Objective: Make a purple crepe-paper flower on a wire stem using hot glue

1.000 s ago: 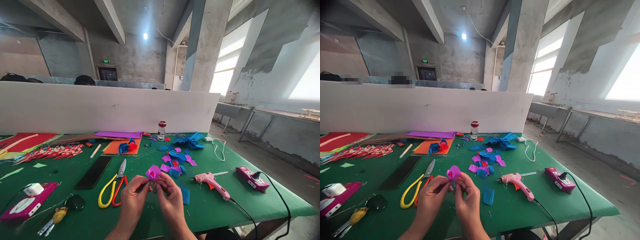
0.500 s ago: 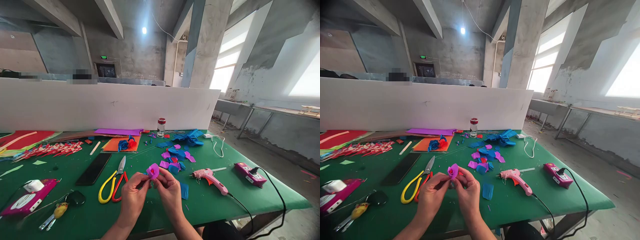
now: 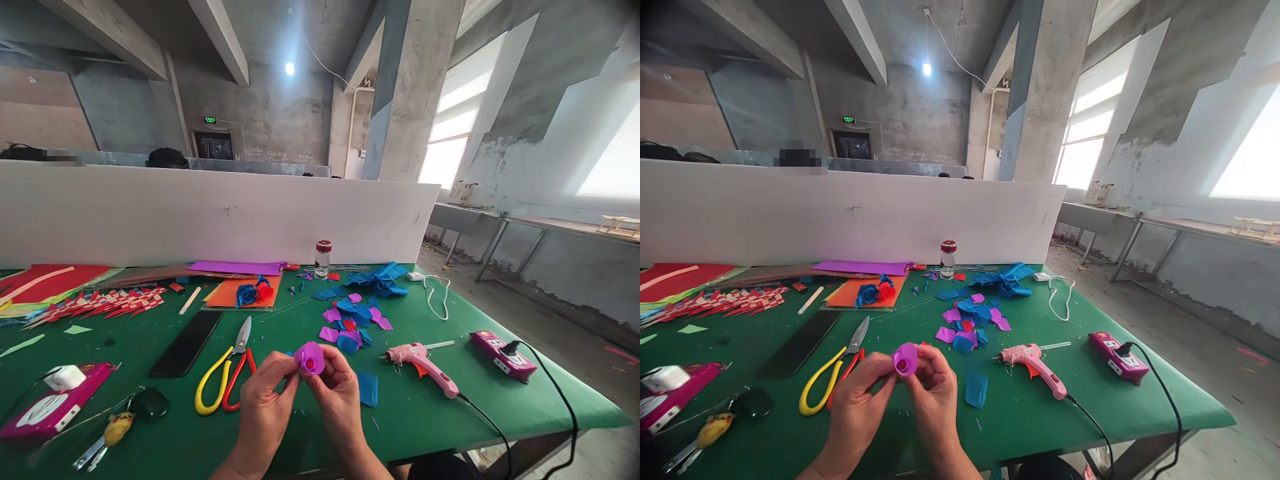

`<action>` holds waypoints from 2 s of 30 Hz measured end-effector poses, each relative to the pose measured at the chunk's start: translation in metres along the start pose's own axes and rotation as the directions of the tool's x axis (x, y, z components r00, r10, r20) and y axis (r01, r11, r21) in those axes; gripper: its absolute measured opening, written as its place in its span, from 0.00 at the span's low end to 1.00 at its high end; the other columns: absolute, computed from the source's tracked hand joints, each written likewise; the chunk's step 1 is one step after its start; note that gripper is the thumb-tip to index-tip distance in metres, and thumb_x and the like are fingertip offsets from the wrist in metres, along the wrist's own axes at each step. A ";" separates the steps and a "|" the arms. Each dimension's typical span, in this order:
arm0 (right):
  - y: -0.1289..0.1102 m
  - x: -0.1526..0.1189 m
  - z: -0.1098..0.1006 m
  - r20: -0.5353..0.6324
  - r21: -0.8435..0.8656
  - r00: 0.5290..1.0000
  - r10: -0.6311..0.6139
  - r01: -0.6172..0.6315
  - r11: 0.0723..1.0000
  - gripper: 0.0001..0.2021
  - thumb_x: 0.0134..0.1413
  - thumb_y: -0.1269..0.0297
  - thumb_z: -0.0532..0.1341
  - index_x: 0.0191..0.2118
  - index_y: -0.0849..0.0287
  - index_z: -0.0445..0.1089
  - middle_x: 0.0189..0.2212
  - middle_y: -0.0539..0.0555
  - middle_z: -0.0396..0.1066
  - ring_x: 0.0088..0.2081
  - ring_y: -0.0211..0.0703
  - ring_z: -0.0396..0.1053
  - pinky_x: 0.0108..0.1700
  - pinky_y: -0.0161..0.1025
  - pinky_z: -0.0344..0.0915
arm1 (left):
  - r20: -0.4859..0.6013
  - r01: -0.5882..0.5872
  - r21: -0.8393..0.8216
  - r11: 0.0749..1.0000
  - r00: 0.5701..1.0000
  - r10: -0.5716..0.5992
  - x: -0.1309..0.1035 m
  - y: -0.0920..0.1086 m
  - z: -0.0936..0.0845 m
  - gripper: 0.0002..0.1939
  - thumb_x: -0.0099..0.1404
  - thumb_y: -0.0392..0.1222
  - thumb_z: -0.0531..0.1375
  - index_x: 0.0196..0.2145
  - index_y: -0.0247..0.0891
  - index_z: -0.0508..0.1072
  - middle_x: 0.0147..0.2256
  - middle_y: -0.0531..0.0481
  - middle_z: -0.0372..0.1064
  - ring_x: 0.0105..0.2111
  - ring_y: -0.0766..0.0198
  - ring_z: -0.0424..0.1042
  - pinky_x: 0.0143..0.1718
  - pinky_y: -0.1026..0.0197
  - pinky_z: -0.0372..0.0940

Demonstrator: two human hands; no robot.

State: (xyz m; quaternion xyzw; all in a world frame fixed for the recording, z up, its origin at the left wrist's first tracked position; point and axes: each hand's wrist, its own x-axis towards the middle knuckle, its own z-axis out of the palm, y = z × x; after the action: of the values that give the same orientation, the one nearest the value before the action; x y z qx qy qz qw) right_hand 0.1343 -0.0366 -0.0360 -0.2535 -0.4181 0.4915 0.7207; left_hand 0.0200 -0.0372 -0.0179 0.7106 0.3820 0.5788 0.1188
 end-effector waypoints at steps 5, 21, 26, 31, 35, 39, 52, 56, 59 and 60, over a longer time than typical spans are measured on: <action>-0.002 -0.002 -0.003 0.033 -0.040 0.999 -0.039 0.041 0.998 0.14 0.43 0.62 0.72 0.38 0.56 0.73 0.32 0.53 0.78 0.34 0.44 0.76 0.38 0.36 0.71 | -0.008 -0.015 0.034 0.999 1.000 0.016 -0.002 0.001 -0.002 0.06 0.61 0.34 0.60 0.31 0.43 0.75 0.28 0.52 0.72 0.28 0.65 0.71 0.31 0.66 0.66; -0.001 0.002 0.001 -0.029 0.000 0.974 0.223 -0.223 0.975 0.23 0.40 0.59 0.72 0.44 0.58 0.68 0.30 0.52 0.78 0.32 0.43 0.74 0.34 0.35 0.68 | 0.107 0.507 -0.122 0.854 0.862 -0.496 0.000 -0.011 0.013 0.09 0.55 0.44 0.61 0.22 0.39 0.73 0.17 0.54 0.66 0.18 0.64 0.65 0.21 0.65 0.60; 0.002 0.003 -0.004 -0.075 -0.060 0.979 0.190 -0.195 0.979 0.19 0.45 0.57 0.70 0.40 0.59 0.66 0.25 0.49 0.75 0.25 0.36 0.69 0.28 0.32 0.62 | 0.142 0.524 -0.100 0.846 0.849 -0.509 0.002 -0.010 0.013 0.10 0.55 0.47 0.62 0.22 0.39 0.72 0.17 0.55 0.66 0.19 0.65 0.64 0.21 0.65 0.58; -0.004 0.013 -0.015 -0.133 -0.090 0.970 0.205 -0.218 0.972 0.21 0.43 0.54 0.70 0.39 0.59 0.66 0.21 0.47 0.73 0.22 0.36 0.66 0.25 0.32 0.60 | 0.139 0.487 -0.192 0.852 0.873 -0.468 0.006 -0.007 0.009 0.10 0.58 0.48 0.62 0.26 0.39 0.73 0.24 0.52 0.72 0.27 0.62 0.70 0.30 0.63 0.64; -0.026 0.019 -0.022 -0.121 -0.134 0.951 0.285 -0.300 0.945 0.25 0.39 0.54 0.72 0.41 0.60 0.66 0.22 0.48 0.73 0.20 0.34 0.63 0.22 0.30 0.55 | 0.122 0.528 -0.451 0.720 0.835 -0.537 0.016 -0.003 0.001 0.11 0.59 0.49 0.61 0.29 0.39 0.69 0.19 0.58 0.61 0.19 0.69 0.62 0.22 0.67 0.58; -0.044 0.016 -0.025 0.017 -0.224 0.942 0.335 -0.323 0.920 0.25 0.41 0.56 0.71 0.45 0.61 0.67 0.20 0.46 0.71 0.20 0.32 0.60 0.22 0.29 0.51 | 0.232 0.642 -0.502 0.580 0.746 -0.624 0.023 -0.001 -0.006 0.13 0.52 0.47 0.66 0.31 0.36 0.71 0.22 0.59 0.59 0.17 0.75 0.51 0.18 0.69 0.48; -0.047 -0.004 -0.031 0.143 -0.476 0.926 0.349 -0.245 0.845 0.23 0.44 0.67 0.64 0.50 0.59 0.66 0.21 0.44 0.72 0.20 0.32 0.60 0.23 0.30 0.51 | 0.506 0.780 -0.363 0.511 0.625 -0.595 0.019 0.006 -0.007 0.14 0.49 0.47 0.68 0.27 0.34 0.72 0.21 0.58 0.58 0.18 0.74 0.51 0.18 0.68 0.47; -0.044 -0.010 -0.040 0.156 -0.562 0.923 0.353 -0.211 0.800 0.24 0.44 0.72 0.61 0.51 0.58 0.66 0.21 0.44 0.72 0.22 0.34 0.64 0.25 0.31 0.56 | 0.526 0.779 -0.259 0.571 0.609 -0.593 0.019 0.009 -0.005 0.12 0.48 0.46 0.67 0.25 0.34 0.73 0.21 0.57 0.61 0.18 0.74 0.52 0.18 0.68 0.46; -0.041 -0.016 -0.046 0.150 -0.645 0.923 0.355 -0.181 0.742 0.25 0.45 0.72 0.60 0.53 0.56 0.66 0.22 0.44 0.73 0.22 0.35 0.64 0.26 0.31 0.58 | 0.508 0.744 -0.184 0.643 0.632 -0.585 0.017 0.005 0.001 0.10 0.46 0.44 0.67 0.22 0.35 0.73 0.20 0.57 0.64 0.18 0.72 0.57 0.20 0.68 0.50; -0.042 -0.017 -0.048 0.149 -0.674 0.927 0.345 -0.160 0.721 0.26 0.45 0.71 0.61 0.54 0.55 0.66 0.24 0.46 0.75 0.23 0.35 0.64 0.27 0.32 0.59 | 0.501 0.726 -0.169 0.667 0.646 -0.576 0.015 0.001 0.003 0.09 0.45 0.43 0.67 0.21 0.35 0.73 0.20 0.56 0.66 0.19 0.71 0.60 0.22 0.67 0.53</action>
State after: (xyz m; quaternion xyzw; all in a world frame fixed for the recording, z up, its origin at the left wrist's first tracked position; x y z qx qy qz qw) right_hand 0.1936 -0.0664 -0.0343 -0.4747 -0.6157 0.4390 0.4504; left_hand 0.0241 -0.0269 -0.0069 0.5906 0.4706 0.3926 0.5250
